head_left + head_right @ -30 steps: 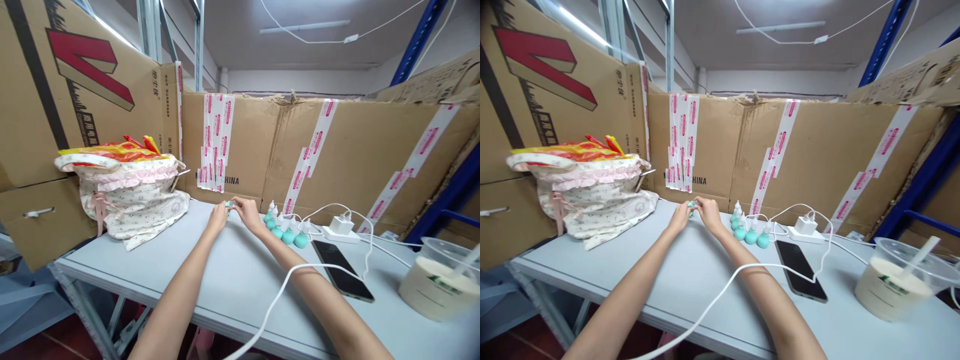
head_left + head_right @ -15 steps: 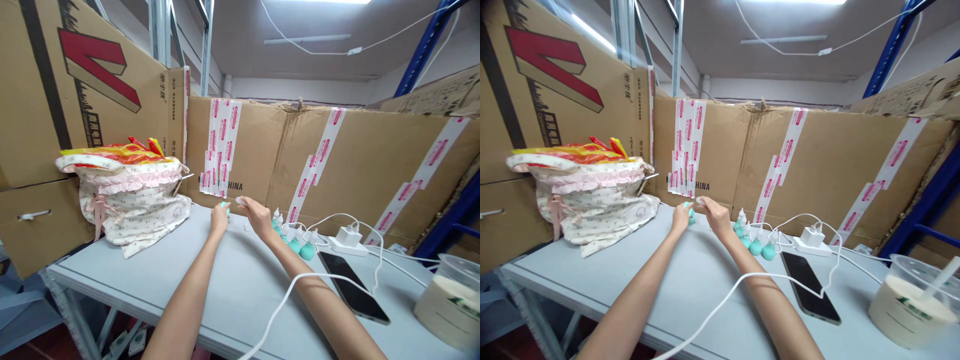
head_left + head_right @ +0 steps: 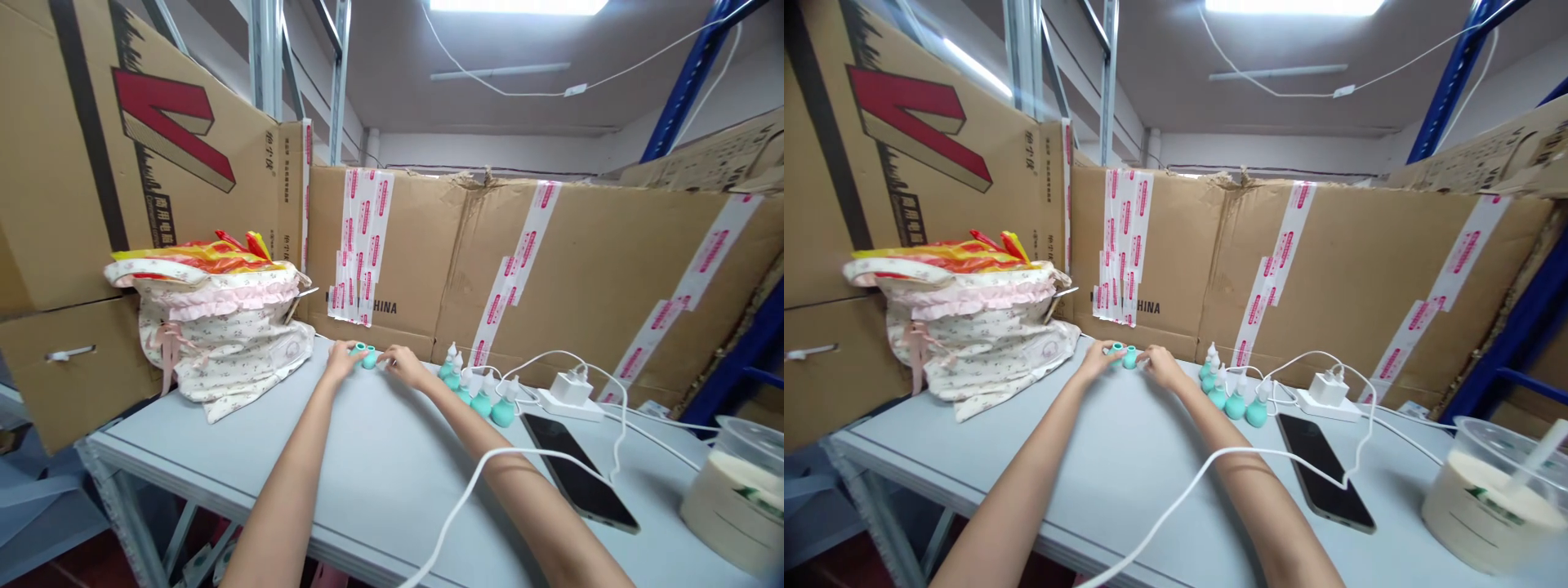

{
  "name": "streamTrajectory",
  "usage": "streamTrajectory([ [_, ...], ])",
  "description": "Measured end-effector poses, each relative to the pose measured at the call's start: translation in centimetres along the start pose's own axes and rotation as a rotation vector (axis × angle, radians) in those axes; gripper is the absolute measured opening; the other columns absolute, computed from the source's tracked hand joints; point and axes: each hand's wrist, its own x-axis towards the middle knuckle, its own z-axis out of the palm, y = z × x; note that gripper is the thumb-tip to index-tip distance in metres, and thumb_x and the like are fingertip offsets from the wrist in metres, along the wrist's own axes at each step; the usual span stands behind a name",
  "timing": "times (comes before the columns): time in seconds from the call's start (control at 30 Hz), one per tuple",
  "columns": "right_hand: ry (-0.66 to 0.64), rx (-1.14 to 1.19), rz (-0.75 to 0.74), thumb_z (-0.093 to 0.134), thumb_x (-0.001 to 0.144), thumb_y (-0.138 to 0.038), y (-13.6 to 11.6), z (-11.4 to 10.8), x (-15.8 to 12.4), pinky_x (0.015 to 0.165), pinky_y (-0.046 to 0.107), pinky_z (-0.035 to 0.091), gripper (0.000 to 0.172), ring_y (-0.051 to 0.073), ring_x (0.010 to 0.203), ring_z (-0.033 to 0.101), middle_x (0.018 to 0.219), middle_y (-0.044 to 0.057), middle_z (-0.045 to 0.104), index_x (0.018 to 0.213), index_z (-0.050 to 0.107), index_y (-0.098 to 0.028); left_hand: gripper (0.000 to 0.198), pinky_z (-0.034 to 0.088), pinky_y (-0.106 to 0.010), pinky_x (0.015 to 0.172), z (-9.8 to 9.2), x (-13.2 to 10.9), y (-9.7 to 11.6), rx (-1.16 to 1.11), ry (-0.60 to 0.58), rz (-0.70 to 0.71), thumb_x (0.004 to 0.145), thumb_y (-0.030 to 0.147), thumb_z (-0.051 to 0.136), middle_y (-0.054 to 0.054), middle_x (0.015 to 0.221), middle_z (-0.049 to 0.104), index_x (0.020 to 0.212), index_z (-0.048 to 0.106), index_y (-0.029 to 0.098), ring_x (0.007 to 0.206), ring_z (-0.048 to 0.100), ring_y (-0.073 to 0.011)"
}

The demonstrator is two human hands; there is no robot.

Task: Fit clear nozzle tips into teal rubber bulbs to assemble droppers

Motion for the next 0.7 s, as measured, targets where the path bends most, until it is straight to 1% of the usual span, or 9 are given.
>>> streamTrajectory([
  [0.07, -0.027, -0.060, -0.029, 0.049, 0.067, 0.000, -0.3, 0.2, 0.2, 0.069, 0.022, 0.038, 0.042, 0.013, 0.074, 0.057, 0.094, 0.004, 0.061, 0.097, 0.067, -0.024, 0.039, 0.041, -0.032, 0.079, 0.1, 0.2, -0.8, -0.058, -0.101, 0.014, 0.063, 0.045, 0.064, -0.006, 0.083, 0.065, 0.087, 0.067, 0.014, 0.085, 0.056, -0.0217],
  [0.1, -0.041, -0.093, -0.036, 0.050, 0.067, 0.000, -0.4, 0.1, 0.3, 0.069, 0.023, 0.037, 0.043, 0.013, 0.075, 0.057, 0.095, 0.004, 0.061, 0.098, 0.066, -0.025, 0.039, 0.042, -0.031, 0.076, 0.2, 0.2, -1.1, -0.053, -0.119, 0.006, 0.062, 0.045, 0.065, -0.006, 0.079, 0.065, 0.084, 0.067, 0.013, 0.081, 0.057, -0.0210],
  [0.13, -0.052, -0.124, -0.037, 0.050, 0.068, -0.001, -0.6, -0.1, 0.4, 0.070, 0.024, 0.036, 0.043, 0.013, 0.076, 0.057, 0.097, 0.004, 0.061, 0.099, 0.066, -0.027, 0.038, 0.042, -0.031, 0.074, 0.3, 0.2, -1.4, -0.025, -0.118, -0.005, 0.060, 0.044, 0.067, -0.006, 0.076, 0.065, 0.080, 0.067, 0.012, 0.078, 0.057, -0.0207],
  [0.23, -0.063, -0.180, -0.024, 0.051, 0.069, -0.004, -0.7, -0.3, 0.6, 0.072, 0.026, 0.032, 0.042, 0.014, 0.077, 0.058, 0.099, 0.003, 0.062, 0.100, 0.065, -0.028, 0.035, 0.041, -0.030, 0.069, 0.7, 0.2, -1.9, 0.131, -0.053, -0.049, 0.055, 0.042, 0.071, -0.006, 0.072, 0.064, 0.072, 0.065, 0.012, 0.074, 0.056, -0.0206],
  [0.3, -0.035, -0.174, -0.009, 0.051, 0.070, -0.004, -0.6, -0.2, 0.6, 0.073, 0.026, 0.030, 0.042, 0.014, 0.078, 0.058, 0.098, 0.002, 0.063, 0.103, 0.063, -0.028, 0.033, 0.041, -0.029, 0.067, 0.9, 0.2, -2.2, 0.216, -0.024, -0.059, 0.054, 0.041, 0.072, -0.005, 0.070, 0.062, 0.067, 0.063, 0.012, 0.073, 0.056, -0.0204],
  [0.37, -0.004, -0.152, 0.003, 0.052, 0.070, -0.005, -0.4, 0.2, 0.5, 0.073, 0.026, 0.029, 0.040, 0.013, 0.077, 0.058, 0.095, 0.001, 0.064, 0.102, 0.062, -0.027, 0.032, 0.040, -0.028, 0.067, 1.1, 0.3, -2.5, 0.251, -0.039, -0.050, 0.055, 0.040, 0.071, -0.004, 0.066, 0.060, 0.065, 0.062, 0.012, 0.072, 0.055, -0.0197],
  [0.47, 0.024, -0.111, 0.024, 0.053, 0.070, -0.006, 0.0, 0.8, 0.3, 0.074, 0.026, 0.028, 0.030, 0.013, 0.076, 0.058, 0.094, 0.000, 0.064, 0.094, 0.061, -0.023, 0.034, 0.039, -0.026, 0.067, 1.2, 0.5, -2.9, 0.265, -0.081, -0.058, 0.051, 0.034, 0.074, -0.004, 0.067, 0.061, 0.072, 0.063, 0.010, 0.071, 0.055, -0.0188],
  [0.57, 0.045, -0.085, 0.023, 0.054, 0.070, -0.006, 0.4, 1.1, 0.0, 0.075, 0.027, 0.028, 0.028, 0.012, 0.075, 0.057, 0.097, 0.002, 0.062, 0.094, 0.057, -0.020, 0.041, 0.039, -0.025, 0.066, 1.4, 0.5, -3.1, 0.258, -0.088, -0.095, 0.047, 0.026, 0.076, -0.007, 0.074, 0.063, 0.082, 0.064, 0.009, 0.072, 0.056, -0.0179],
  [0.7, 0.082, -0.067, 0.032, 0.054, 0.070, -0.006, 0.8, 1.3, -0.2, 0.076, 0.027, 0.029, 0.025, 0.010, 0.073, 0.055, 0.096, 0.001, 0.058, 0.092, 0.053, -0.018, 0.038, 0.039, -0.025, 0.066, 1.5, 0.5, -3.1, 0.240, -0.102, -0.119, 0.048, 0.024, 0.074, -0.006, 0.072, 0.064, 0.082, 0.064, 0.008, 0.072, 0.058, -0.0180],
])
